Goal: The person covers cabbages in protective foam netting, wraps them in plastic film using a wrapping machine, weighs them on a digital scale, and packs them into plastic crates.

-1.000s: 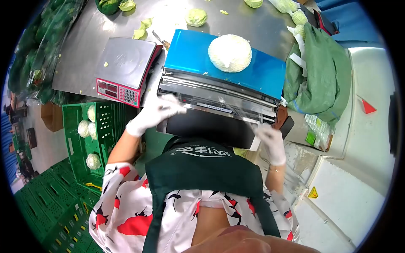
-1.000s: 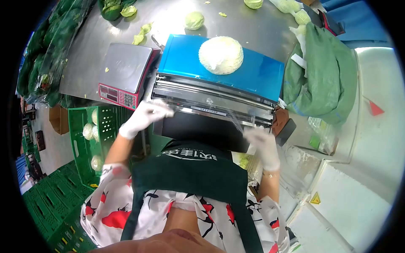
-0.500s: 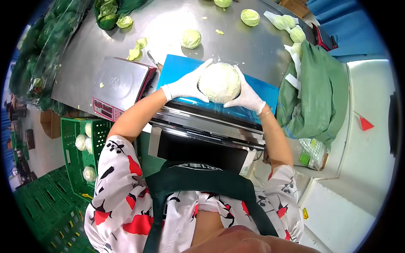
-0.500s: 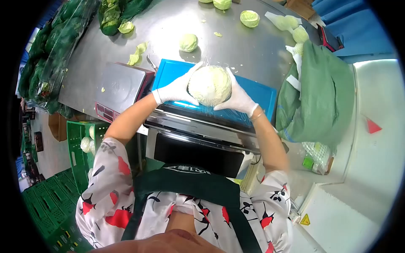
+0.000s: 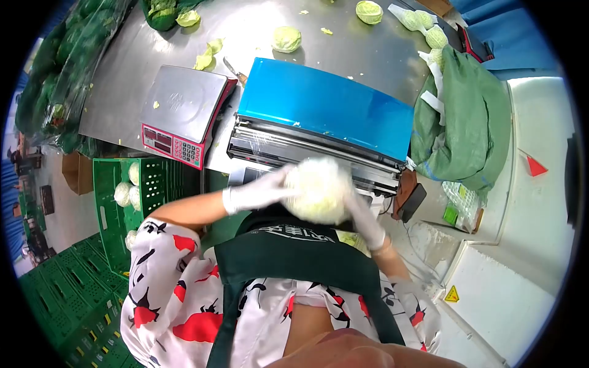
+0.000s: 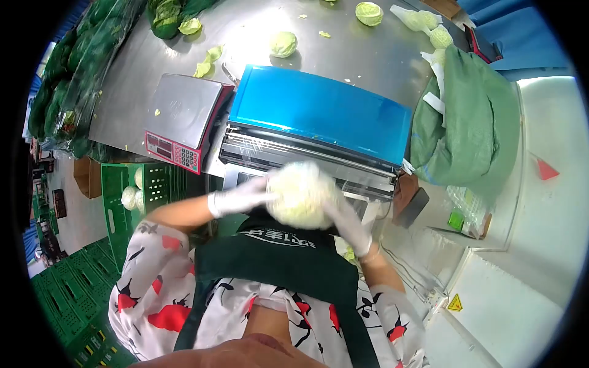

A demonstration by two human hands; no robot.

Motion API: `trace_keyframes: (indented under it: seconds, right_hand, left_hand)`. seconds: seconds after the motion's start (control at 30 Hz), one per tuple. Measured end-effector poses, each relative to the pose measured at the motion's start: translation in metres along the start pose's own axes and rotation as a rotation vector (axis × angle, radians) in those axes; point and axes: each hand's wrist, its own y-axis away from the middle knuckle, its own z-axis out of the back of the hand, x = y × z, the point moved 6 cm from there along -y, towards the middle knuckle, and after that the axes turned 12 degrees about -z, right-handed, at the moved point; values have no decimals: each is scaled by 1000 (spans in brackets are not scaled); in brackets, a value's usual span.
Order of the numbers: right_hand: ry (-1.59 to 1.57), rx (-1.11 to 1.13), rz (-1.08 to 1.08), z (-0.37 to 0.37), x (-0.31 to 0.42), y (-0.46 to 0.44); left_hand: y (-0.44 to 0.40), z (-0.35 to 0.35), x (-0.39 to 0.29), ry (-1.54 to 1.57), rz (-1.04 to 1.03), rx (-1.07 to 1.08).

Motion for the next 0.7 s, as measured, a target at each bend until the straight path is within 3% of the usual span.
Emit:
trace_keyframes:
  seconds: [0.1,0.23,0.33,0.43,0.53,0.57,0.6,0.67,0.7]
  right_hand:
    - [179,-2,48,-28,-39,23]
    - [-140,101,-410,-37,-56,13]
    - [-184,124,-487,-46,-42,-10]
    - [-621,359,-426,-51,-67,-23]
    - [-401,299,-391,-19,-90,2]
    - [160,29,-299,-9,-87,10]
    - [275,-153,-126,-1,-93,18]
    - [486,-522,217,13,-112,41]
    - [458,-600,239,20,-110,44]
  left_hand:
    - [42,-22,42,-41,164,121]
    - [46,-20,74,328,354,35]
    - [53,-18,81,482,605,-15]
    - [68,-24,78,734,502,-59]
    - [92,-11,76,434,305,-89]
    - [108,-1,114,246,207,-159]
    - [114,-1,76,-235,57,-220]
    - [130,4,73,-944,-110,-177]
    - [128,5,60,-956,-226,-256]
